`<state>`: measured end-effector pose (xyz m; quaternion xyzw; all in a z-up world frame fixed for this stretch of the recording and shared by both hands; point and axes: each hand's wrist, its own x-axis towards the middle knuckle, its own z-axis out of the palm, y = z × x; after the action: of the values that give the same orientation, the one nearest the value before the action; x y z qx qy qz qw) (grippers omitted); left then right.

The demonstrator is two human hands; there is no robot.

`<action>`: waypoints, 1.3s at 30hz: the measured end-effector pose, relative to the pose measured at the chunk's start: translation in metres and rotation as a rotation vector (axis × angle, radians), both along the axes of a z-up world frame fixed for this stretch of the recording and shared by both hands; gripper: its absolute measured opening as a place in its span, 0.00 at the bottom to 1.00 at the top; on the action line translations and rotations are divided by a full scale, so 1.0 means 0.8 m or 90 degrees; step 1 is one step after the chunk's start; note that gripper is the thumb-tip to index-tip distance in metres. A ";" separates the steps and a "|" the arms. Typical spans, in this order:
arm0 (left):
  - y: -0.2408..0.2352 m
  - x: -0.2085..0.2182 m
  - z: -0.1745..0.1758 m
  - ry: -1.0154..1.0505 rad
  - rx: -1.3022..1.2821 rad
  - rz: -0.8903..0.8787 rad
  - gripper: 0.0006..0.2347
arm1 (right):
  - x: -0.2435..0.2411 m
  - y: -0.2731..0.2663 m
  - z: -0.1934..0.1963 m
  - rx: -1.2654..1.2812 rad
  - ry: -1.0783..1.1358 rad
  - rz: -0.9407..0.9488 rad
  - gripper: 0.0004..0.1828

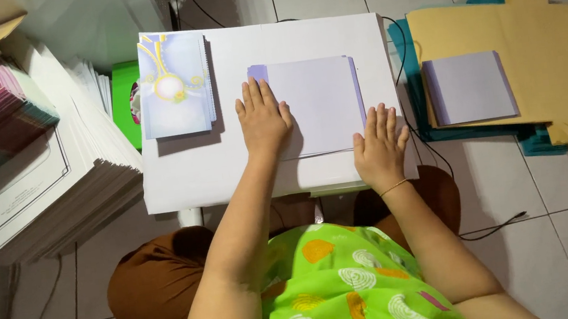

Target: The person sits on the floor and folds a purple book cover around a stack of white pages. They repeatedly press down on the cover to smooth the fold and then place the finished book onto a stack of other books to the right.

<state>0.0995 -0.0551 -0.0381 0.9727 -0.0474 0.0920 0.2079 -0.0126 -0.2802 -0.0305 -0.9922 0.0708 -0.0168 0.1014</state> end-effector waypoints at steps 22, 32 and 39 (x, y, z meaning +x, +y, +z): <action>-0.001 -0.004 0.016 0.015 -0.003 0.010 0.28 | 0.183 0.107 0.015 0.035 0.048 0.067 0.35; 0.000 -0.008 0.014 0.017 -0.003 0.005 0.28 | 0.006 0.065 0.020 0.034 0.029 0.160 0.36; 0.001 -0.005 0.006 0.013 -0.004 0.006 0.29 | -0.013 0.025 -0.002 -0.025 -0.016 -0.011 0.37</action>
<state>0.0958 -0.0541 -0.0330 0.9732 -0.0405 0.0828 0.2107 -0.0230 -0.2601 -0.0323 -0.9930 0.0780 -0.0320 0.0826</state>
